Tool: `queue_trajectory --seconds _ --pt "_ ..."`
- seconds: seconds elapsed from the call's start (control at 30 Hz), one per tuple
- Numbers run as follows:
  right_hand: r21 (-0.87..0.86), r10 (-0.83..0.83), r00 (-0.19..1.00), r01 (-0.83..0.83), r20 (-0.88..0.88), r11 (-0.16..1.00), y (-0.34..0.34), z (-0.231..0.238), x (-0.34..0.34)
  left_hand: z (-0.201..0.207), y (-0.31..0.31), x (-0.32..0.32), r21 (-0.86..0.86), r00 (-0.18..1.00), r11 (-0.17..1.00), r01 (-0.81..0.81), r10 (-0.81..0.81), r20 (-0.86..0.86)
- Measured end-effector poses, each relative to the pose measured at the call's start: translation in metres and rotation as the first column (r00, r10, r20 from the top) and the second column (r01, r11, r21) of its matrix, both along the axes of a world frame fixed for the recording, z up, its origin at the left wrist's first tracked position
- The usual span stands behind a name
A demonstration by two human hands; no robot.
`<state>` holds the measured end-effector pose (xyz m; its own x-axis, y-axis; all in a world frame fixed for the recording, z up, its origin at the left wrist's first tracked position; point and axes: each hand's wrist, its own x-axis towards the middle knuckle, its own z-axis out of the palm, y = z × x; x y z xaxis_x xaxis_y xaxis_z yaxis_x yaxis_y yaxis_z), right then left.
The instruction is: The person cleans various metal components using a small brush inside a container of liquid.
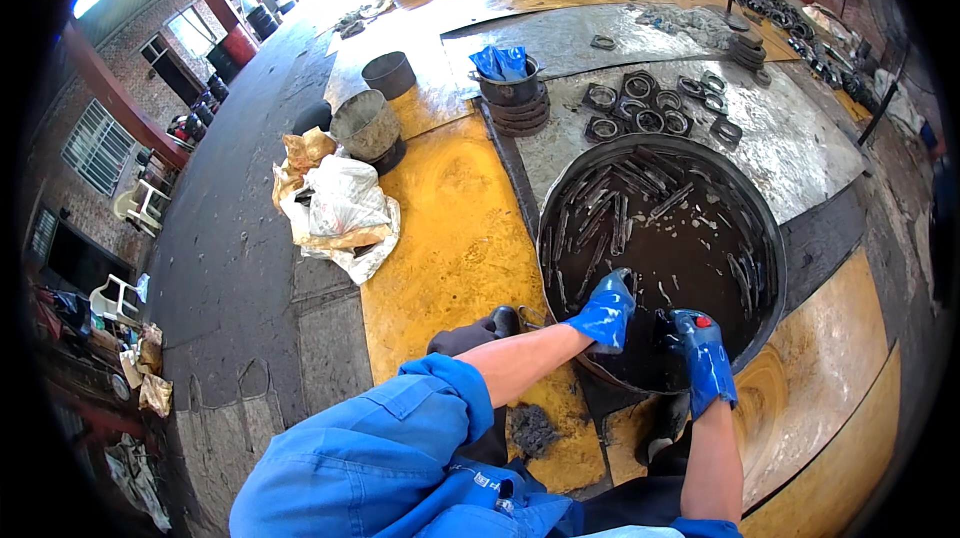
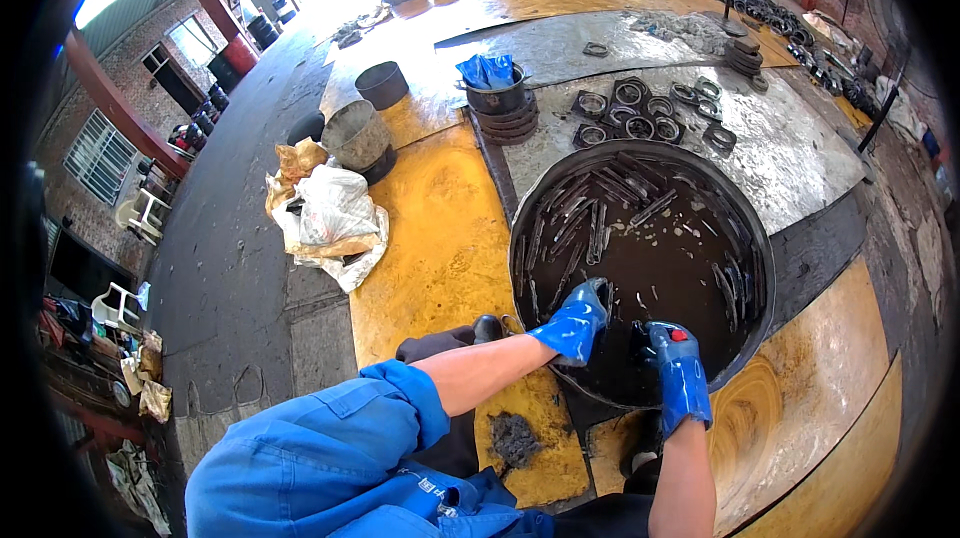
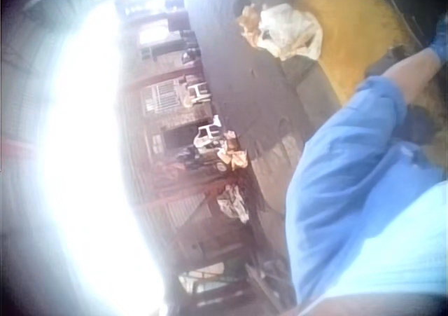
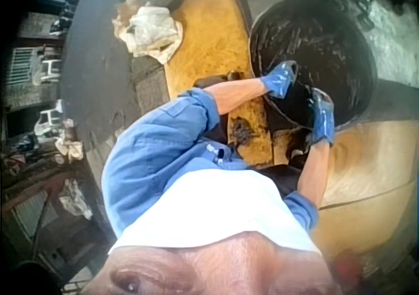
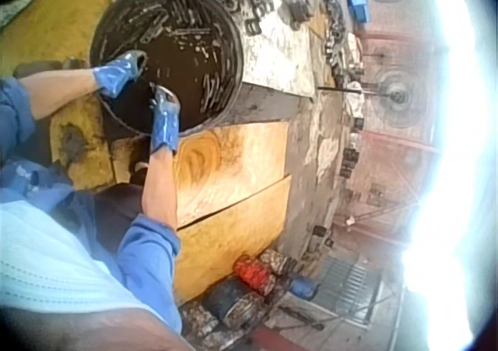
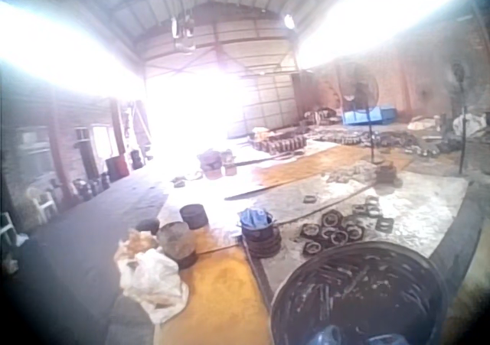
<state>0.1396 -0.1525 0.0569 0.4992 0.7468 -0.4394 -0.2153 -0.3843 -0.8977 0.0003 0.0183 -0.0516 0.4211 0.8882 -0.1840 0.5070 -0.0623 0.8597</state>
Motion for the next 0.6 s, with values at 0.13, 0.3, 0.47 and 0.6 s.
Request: queue_trajectory --seconds 0.13,0.3,0.47,0.6 --pt "-0.038 -0.04 0.999 0.039 -0.007 0.999 -0.002 0.02 -0.004 -0.02 0.008 0.014 -0.337 0.998 0.941 0.02 0.002 0.065" --pt "0.028 -0.012 1.0 0.013 -0.004 1.0 -0.004 0.016 0.0 -0.018 -0.004 0.0 -0.602 0.935 0.773 0.199 0.033 0.352" --pt "-0.041 -0.075 0.997 0.074 -0.007 0.996 -0.012 0.037 0.002 0.041 -0.034 0.015 -0.472 0.938 0.876 0.103 0.073 0.34" --pt "-0.018 -0.019 0.998 0.018 -0.057 1.0 -0.001 0.022 -0.003 -0.001 -0.022 0.017 -0.217 0.997 0.976 -0.017 0.032 0.066"
